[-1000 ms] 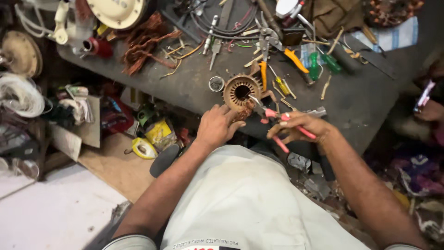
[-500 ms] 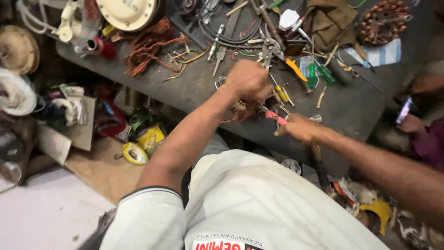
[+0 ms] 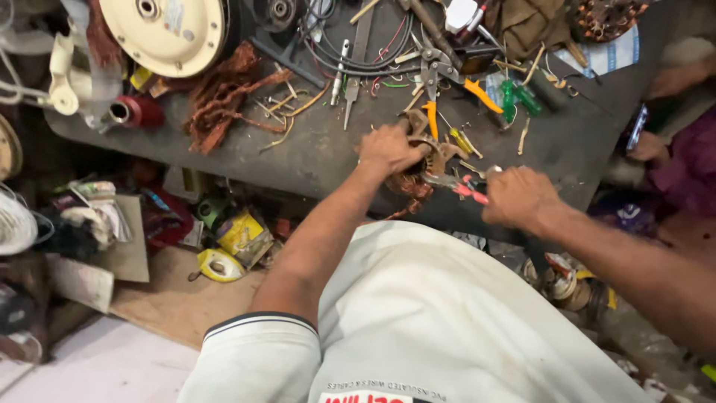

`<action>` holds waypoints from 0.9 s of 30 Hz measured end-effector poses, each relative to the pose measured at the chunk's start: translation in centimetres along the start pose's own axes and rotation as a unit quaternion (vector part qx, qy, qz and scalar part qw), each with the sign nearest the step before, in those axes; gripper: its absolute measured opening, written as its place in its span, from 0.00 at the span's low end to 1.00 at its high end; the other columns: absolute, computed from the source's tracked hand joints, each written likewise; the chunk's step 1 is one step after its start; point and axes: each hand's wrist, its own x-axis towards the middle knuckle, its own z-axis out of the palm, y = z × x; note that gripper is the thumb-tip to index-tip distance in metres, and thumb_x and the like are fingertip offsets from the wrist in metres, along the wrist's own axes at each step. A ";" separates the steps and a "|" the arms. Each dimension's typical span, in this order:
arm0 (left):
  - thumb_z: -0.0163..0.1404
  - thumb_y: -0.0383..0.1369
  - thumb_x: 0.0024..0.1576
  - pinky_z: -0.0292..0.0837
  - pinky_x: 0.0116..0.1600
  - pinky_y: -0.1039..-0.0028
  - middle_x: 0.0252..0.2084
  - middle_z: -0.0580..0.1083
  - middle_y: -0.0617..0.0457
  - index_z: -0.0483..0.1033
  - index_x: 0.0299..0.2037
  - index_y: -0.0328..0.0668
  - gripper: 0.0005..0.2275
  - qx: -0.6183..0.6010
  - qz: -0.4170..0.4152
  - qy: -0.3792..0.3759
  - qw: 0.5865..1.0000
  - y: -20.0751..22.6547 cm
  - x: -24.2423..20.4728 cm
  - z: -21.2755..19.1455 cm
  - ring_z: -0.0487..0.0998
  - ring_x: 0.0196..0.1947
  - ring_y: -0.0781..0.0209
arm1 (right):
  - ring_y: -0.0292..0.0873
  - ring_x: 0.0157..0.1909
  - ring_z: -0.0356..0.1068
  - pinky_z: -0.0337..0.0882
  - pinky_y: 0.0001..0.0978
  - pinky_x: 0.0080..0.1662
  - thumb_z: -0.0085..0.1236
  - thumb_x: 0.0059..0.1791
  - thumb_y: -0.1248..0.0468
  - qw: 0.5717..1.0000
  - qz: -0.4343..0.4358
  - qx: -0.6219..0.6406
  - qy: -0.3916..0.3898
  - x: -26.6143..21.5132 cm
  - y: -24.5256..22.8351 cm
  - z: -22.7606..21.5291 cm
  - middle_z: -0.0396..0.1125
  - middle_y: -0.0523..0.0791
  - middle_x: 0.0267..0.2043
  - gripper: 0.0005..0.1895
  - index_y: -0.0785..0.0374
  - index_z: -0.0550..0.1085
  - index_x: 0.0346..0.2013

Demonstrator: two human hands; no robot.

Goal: The person uses pliers to pull and cut copper wires from a motor stator on a cluttered workbench. They repeatedly grip, twist, and cut the windings, accumulating loose copper strands on the table.

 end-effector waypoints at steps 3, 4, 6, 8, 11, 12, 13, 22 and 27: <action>0.53 0.56 0.50 0.71 0.59 0.53 0.49 0.79 0.42 0.78 0.53 0.50 0.26 -0.043 0.024 0.035 0.998 0.7 -0.1 -0.1 0.79 0.53 0.42 | 0.60 0.45 0.76 0.75 0.51 0.49 0.60 0.38 0.54 0.999 0.032 0.029 0.021 -0.5 0.3 2.2 0.75 0.58 0.42 0.23 0.65 0.75 0.43; 0.53 0.55 0.50 0.71 0.59 0.53 0.49 0.79 0.41 0.79 0.53 0.52 0.25 -0.056 0.015 0.026 0.998 0.6 -0.4 -0.1 0.78 0.52 0.41 | 0.60 0.45 0.76 0.75 0.52 0.48 0.61 0.39 0.54 0.997 0.060 0.053 0.010 -0.6 0.3 2.9 0.74 0.58 0.41 0.24 0.64 0.75 0.44; 0.54 0.53 0.50 0.71 0.58 0.53 0.49 0.78 0.40 0.80 0.54 0.56 0.24 -0.067 0.007 0.012 0.998 0.3 -0.2 -1.1 0.77 0.51 0.38 | 0.61 0.45 0.76 0.75 0.53 0.48 0.61 0.41 0.52 0.992 0.087 0.088 0.012 -0.2 -0.3 3.7 0.74 0.58 0.41 0.24 0.63 0.75 0.45; 0.54 0.52 0.50 0.71 0.58 0.54 0.48 0.78 0.40 0.80 0.55 0.57 0.23 -0.057 -0.006 -0.003 0.998 0.7 -0.7 -1.1 0.78 0.51 0.39 | 0.62 0.45 0.76 0.75 0.54 0.49 0.60 0.44 0.49 0.990 0.093 0.104 0.015 -1.6 -0.9 4.7 0.74 0.58 0.42 0.23 0.63 0.75 0.44; 0.54 0.51 0.52 0.73 0.57 0.54 0.49 0.79 0.42 0.80 0.54 0.56 0.22 -0.045 0.006 -0.001 0.999 1.4 0.3 -1.3 0.79 0.50 0.38 | 0.63 0.42 0.75 0.74 0.57 0.46 0.60 0.39 0.55 0.983 0.091 0.154 0.038 -1.4 -0.4 4.3 0.73 0.57 0.42 0.25 0.60 0.73 0.48; 0.54 0.51 0.52 0.74 0.57 0.54 0.49 0.80 0.43 0.81 0.53 0.54 0.21 -0.042 0.010 0.003 0.999 1.2 0.6 -1.3 0.80 0.49 0.38 | 0.63 0.41 0.75 0.74 0.58 0.44 0.61 0.40 0.53 0.982 0.090 0.158 0.052 -1.0 -0.2 4.4 0.73 0.58 0.40 0.27 0.60 0.72 0.51; 0.54 0.51 0.52 0.74 0.56 0.53 0.48 0.79 0.42 0.81 0.54 0.55 0.21 -0.045 0.000 0.001 0.999 0.8 0.4 -1.0 0.80 0.48 0.37 | 0.63 0.40 0.75 0.74 0.59 0.42 0.61 0.41 0.51 0.981 0.086 0.163 0.064 -1.1 -0.4 5.0 0.72 0.58 0.39 0.30 0.60 0.71 0.54; 0.58 0.45 0.48 0.75 0.51 0.51 0.55 0.77 0.41 0.81 0.50 0.49 0.20 -0.030 0.060 0.070 0.995 0.4 -0.1 0.6 0.80 0.46 0.36 | 0.61 0.37 0.75 0.70 0.61 0.32 0.63 0.37 0.52 0.964 0.056 0.157 0.206 -1.1 -0.5 12.9 0.72 0.55 0.40 0.32 0.61 0.70 0.52; 0.56 0.47 0.52 0.76 0.54 0.52 0.52 0.78 0.42 0.81 0.52 0.52 0.20 -0.043 0.086 0.067 0.993 1.1 -1.1 1.0 0.81 0.47 0.38 | 0.61 0.33 0.73 0.68 0.57 0.28 0.59 0.47 0.48 0.896 -0.009 0.136 0.423 -0.1 -0.4 17.4 0.72 0.58 0.40 0.29 0.66 0.73 0.53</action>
